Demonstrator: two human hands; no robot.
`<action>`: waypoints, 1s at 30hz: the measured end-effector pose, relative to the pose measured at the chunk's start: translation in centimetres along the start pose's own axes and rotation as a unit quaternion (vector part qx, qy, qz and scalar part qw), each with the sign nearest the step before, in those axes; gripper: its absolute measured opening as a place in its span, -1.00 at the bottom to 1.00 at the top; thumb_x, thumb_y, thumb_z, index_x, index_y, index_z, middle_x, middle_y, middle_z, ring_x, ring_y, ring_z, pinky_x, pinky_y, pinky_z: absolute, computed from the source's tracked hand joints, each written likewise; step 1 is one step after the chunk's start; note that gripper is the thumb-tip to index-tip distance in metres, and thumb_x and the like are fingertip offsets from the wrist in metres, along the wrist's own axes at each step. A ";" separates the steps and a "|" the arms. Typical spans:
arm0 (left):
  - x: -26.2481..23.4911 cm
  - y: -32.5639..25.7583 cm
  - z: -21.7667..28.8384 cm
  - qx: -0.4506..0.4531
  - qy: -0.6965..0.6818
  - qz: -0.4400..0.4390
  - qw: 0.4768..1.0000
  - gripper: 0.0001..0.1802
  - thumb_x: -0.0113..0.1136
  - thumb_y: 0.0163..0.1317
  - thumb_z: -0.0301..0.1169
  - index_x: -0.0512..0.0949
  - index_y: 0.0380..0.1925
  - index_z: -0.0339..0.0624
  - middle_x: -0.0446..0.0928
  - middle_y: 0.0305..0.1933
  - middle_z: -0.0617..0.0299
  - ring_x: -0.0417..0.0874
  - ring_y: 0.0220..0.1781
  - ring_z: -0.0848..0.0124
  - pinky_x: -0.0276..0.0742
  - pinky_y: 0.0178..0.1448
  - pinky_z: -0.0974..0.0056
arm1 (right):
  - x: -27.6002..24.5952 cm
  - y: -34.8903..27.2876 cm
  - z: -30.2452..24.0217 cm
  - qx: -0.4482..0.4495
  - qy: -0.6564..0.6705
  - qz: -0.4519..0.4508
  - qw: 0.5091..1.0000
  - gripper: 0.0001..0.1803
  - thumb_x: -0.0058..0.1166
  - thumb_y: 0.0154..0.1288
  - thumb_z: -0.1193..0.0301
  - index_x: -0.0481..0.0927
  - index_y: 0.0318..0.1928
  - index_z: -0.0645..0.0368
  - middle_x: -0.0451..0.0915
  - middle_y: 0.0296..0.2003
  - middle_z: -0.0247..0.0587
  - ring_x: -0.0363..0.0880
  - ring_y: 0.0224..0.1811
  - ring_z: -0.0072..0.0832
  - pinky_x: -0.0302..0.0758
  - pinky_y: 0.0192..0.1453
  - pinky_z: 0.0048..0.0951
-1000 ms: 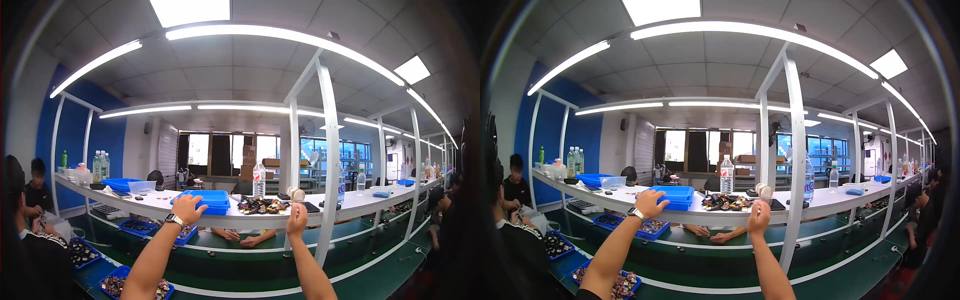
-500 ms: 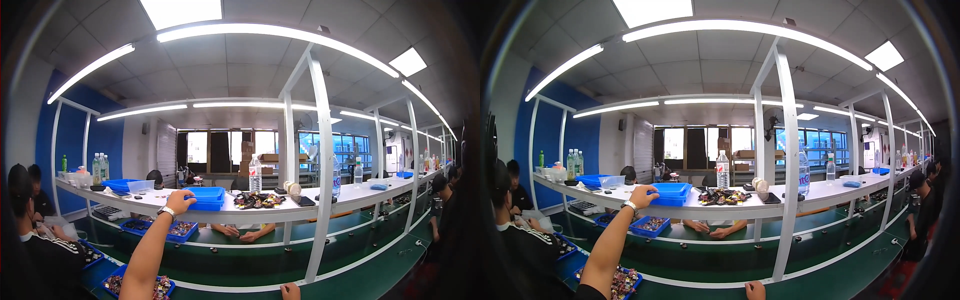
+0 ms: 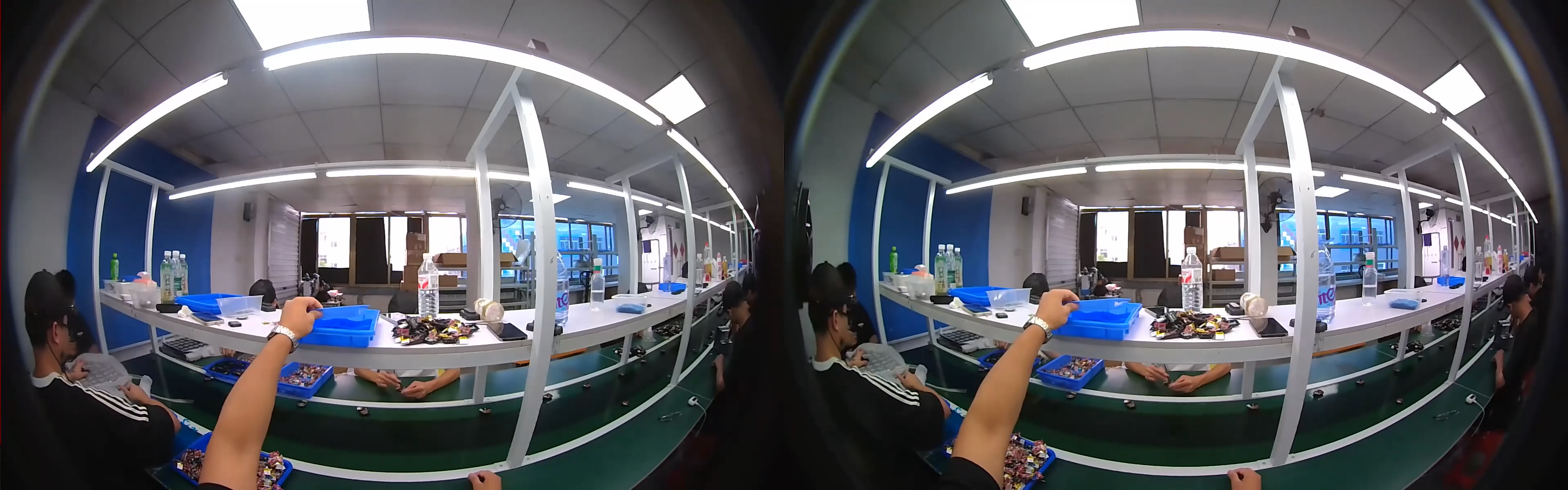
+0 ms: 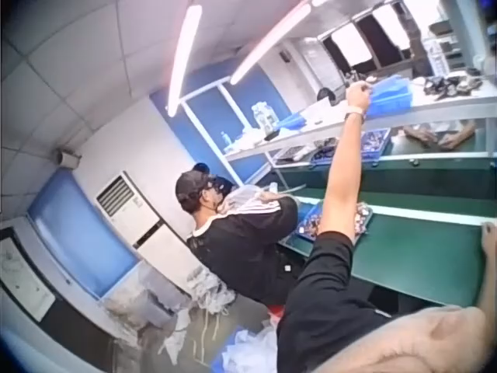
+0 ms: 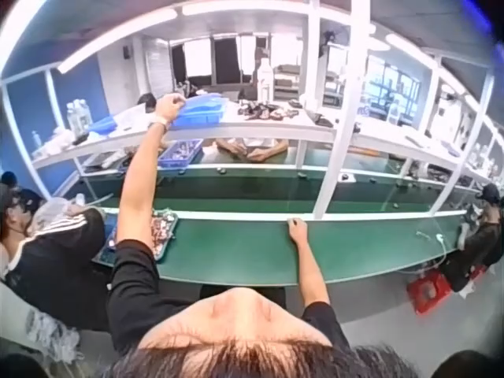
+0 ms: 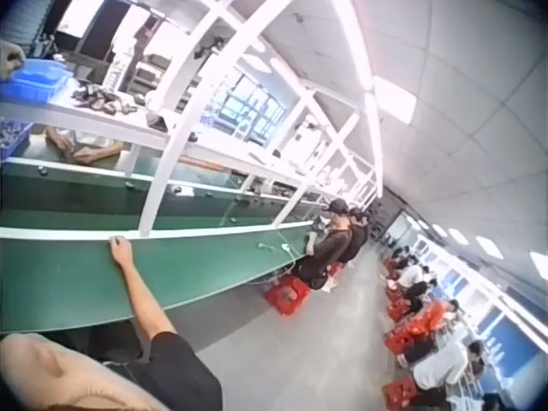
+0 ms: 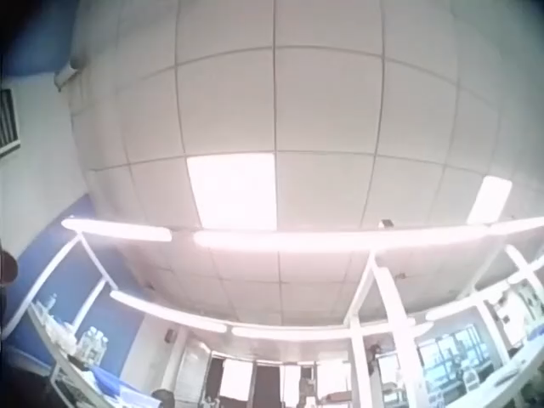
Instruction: Assembling small electrical components or plastic parts on a production line.
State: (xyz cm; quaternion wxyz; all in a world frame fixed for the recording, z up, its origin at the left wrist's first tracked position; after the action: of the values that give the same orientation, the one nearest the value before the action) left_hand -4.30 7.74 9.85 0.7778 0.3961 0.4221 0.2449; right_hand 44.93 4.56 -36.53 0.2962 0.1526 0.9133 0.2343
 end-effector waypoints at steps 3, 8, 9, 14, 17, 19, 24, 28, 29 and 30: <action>-1.7 -0.7 0.5 0.045 0.023 0.088 0.995 -0.82 0.33 0.06 -0.43 0.71 -0.29 -0.17 0.69 -0.34 -0.02 0.73 -0.25 0.13 0.59 -0.10 0.15 | 0.3 0.2 0.1 -0.007 -0.002 -0.013 1.000 -0.65 0.10 0.31 0.19 0.68 -0.25 0.27 0.67 -0.21 0.13 0.62 -0.10 0.05 0.51 0.03 -0.08; -6.4 -0.2 -5.0 -0.046 -0.074 0.172 0.981 -0.82 0.29 0.11 -0.43 0.69 -0.28 -0.25 0.70 -0.35 0.04 0.72 -0.31 0.24 0.57 -0.14 0.21 | -0.3 0.1 -0.5 0.005 -0.014 -0.035 0.999 -0.66 0.09 0.29 0.20 0.67 -0.25 0.27 0.66 -0.22 0.12 0.62 -0.11 0.05 0.51 0.00 -0.08; -6.9 -0.1 -5.9 -0.055 -0.094 0.163 0.981 -0.81 0.30 0.12 -0.43 0.68 -0.28 -0.27 0.71 -0.35 0.08 0.71 -0.31 0.32 0.56 -0.15 0.24 | -0.6 0.0 -0.6 0.013 -0.008 -0.036 0.999 -0.66 0.09 0.29 0.20 0.67 -0.25 0.27 0.66 -0.22 0.12 0.62 -0.10 0.05 0.50 0.00 -0.08; -8.9 -2.5 -9.9 -0.057 -0.014 0.140 0.988 -0.79 0.33 0.12 -0.39 0.70 -0.26 -0.24 0.72 -0.31 0.08 0.72 -0.26 0.30 0.57 -0.10 0.24 | -0.1 0.0 -0.3 -0.001 -0.017 -0.043 0.999 -0.66 0.10 0.30 0.19 0.67 -0.24 0.26 0.66 -0.20 0.11 0.61 -0.09 0.05 0.50 0.03 -0.09; -9.2 -3.5 -13.0 -0.078 -0.022 0.125 0.989 -0.77 0.34 0.12 -0.35 0.71 -0.25 -0.21 0.72 -0.26 0.05 0.74 -0.18 0.26 0.57 -0.02 0.23 | 0.0 0.0 -0.7 -0.006 -0.014 -0.046 0.999 -0.65 0.10 0.30 0.18 0.68 -0.23 0.26 0.66 -0.19 0.12 0.61 -0.08 0.05 0.50 0.04 -0.09; -9.4 -3.9 -13.3 -0.075 -0.008 0.115 0.990 -0.76 0.34 0.12 -0.35 0.71 -0.24 -0.22 0.72 -0.25 0.06 0.74 -0.16 0.26 0.57 -0.01 0.23 | -0.5 -0.1 -1.5 0.000 -0.015 -0.046 0.999 -0.64 0.10 0.30 0.17 0.68 -0.23 0.26 0.66 -0.19 0.13 0.61 -0.08 0.06 0.50 0.04 -0.09; -10.5 -5.1 -14.2 -0.079 -0.003 0.129 0.988 -0.76 0.34 0.13 -0.35 0.71 -0.23 -0.22 0.72 -0.25 0.06 0.73 -0.17 0.26 0.57 0.00 0.21 | -0.3 -0.2 -1.0 0.000 -0.042 -0.047 0.998 -0.66 0.11 0.30 0.19 0.68 -0.25 0.26 0.67 -0.20 0.11 0.61 -0.09 0.05 0.50 0.03 -0.10; -10.6 -5.6 -15.1 -0.097 0.002 0.107 0.989 -0.78 0.35 0.12 -0.38 0.71 -0.24 -0.23 0.72 -0.28 0.06 0.72 -0.20 0.27 0.57 -0.01 0.22 | -0.2 -0.2 -0.6 -0.009 -0.029 -0.041 0.999 -0.67 0.12 0.30 0.19 0.68 -0.25 0.24 0.67 -0.21 0.08 0.61 -0.10 0.04 0.51 0.03 -0.10; -10.4 -5.6 -15.4 -0.097 0.002 0.106 0.990 -0.78 0.35 0.12 -0.38 0.71 -0.24 -0.23 0.72 -0.28 0.06 0.72 -0.20 0.27 0.57 -0.01 0.22 | -0.1 -0.3 -0.3 -0.008 -0.029 -0.041 0.999 -0.67 0.12 0.30 0.19 0.68 -0.25 0.24 0.67 -0.21 0.08 0.61 -0.10 0.04 0.51 0.03 -0.10; -10.9 -5.8 -16.1 -0.098 -0.029 0.145 0.984 -0.79 0.34 0.13 -0.40 0.70 -0.24 -0.25 0.72 -0.29 0.09 0.71 -0.23 0.32 0.57 -0.04 0.25 | -0.2 -0.3 -0.6 -0.016 -0.028 -0.040 0.999 -0.67 0.12 0.30 0.19 0.68 -0.25 0.24 0.67 -0.21 0.08 0.62 -0.10 0.03 0.51 0.04 -0.10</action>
State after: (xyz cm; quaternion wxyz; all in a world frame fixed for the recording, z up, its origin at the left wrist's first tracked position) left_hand -23.42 3.21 4.81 0.7809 0.3824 0.3112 0.3835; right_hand 44.69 4.02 -36.11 0.3331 0.1181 0.9062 0.2322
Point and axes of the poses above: each hand's wrist, its own y-axis towards the middle knuckle, its own x-axis out of the palm, z = x × y, the point moved 8 cm from there along y, towards the middle knuckle
